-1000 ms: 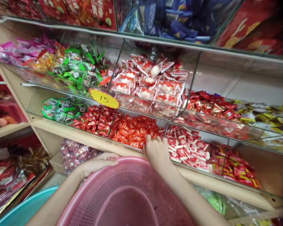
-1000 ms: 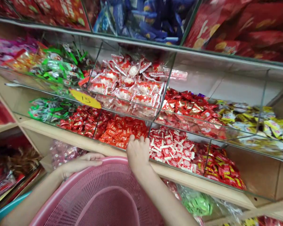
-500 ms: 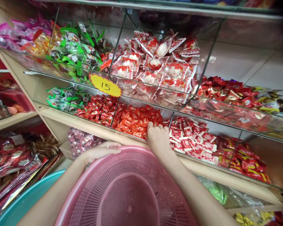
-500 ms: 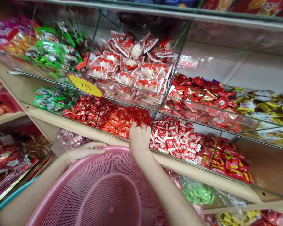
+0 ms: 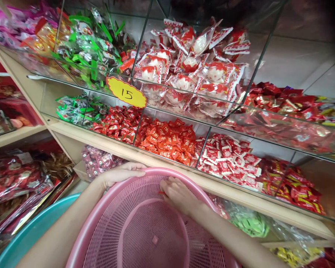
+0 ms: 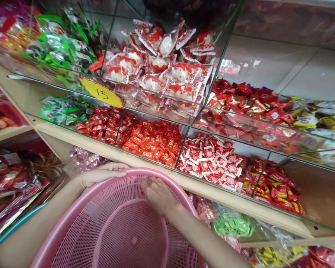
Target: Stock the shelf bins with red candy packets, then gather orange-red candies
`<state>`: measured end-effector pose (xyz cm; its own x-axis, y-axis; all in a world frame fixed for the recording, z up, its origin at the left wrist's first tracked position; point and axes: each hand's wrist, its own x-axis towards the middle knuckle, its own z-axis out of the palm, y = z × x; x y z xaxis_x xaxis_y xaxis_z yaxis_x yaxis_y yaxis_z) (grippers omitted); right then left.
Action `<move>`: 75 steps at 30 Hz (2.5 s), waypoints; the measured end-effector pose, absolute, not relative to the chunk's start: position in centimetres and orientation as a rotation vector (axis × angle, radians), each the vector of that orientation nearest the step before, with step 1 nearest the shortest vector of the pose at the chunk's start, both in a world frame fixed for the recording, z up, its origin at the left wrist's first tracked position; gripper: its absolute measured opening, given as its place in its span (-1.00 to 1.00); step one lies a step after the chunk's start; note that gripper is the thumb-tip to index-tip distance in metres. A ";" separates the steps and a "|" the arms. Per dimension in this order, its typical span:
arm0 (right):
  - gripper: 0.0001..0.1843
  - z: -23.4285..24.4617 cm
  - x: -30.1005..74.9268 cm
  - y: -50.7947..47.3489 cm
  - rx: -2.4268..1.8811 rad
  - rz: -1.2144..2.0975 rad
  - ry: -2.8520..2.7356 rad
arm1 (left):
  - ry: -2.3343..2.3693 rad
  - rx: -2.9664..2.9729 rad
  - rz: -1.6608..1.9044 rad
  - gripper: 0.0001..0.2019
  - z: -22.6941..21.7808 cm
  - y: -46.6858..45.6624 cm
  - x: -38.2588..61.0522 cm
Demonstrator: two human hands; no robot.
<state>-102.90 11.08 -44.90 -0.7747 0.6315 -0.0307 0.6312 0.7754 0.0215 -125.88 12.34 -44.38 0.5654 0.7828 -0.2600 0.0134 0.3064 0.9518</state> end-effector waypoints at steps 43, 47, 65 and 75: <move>-0.87 -36.7 -105.0 17.6 1.513 0.237 2.976 | 0.803 1.200 0.591 -0.61 -44.9 12.3 -126.3; -0.83 -36.4 -104.9 17.4 1.551 0.271 3.028 | 0.812 1.206 0.595 -0.58 -44.9 12.2 -126.3; -0.86 -47.7 -101.9 11.8 1.399 -1.534 2.712 | 0.820 1.208 0.569 -0.63 -44.7 12.3 -126.2; -0.81 -49.4 -102.3 12.7 1.456 -1.577 2.458 | 0.846 1.220 0.547 -0.62 -44.6 12.3 -126.1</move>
<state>-102.30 12.71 -49.43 -0.5961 0.7280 -0.3386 0.6112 0.1380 -0.7793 -126.15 12.26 -44.55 0.5903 0.7626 -0.2647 0.0714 0.2774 0.9581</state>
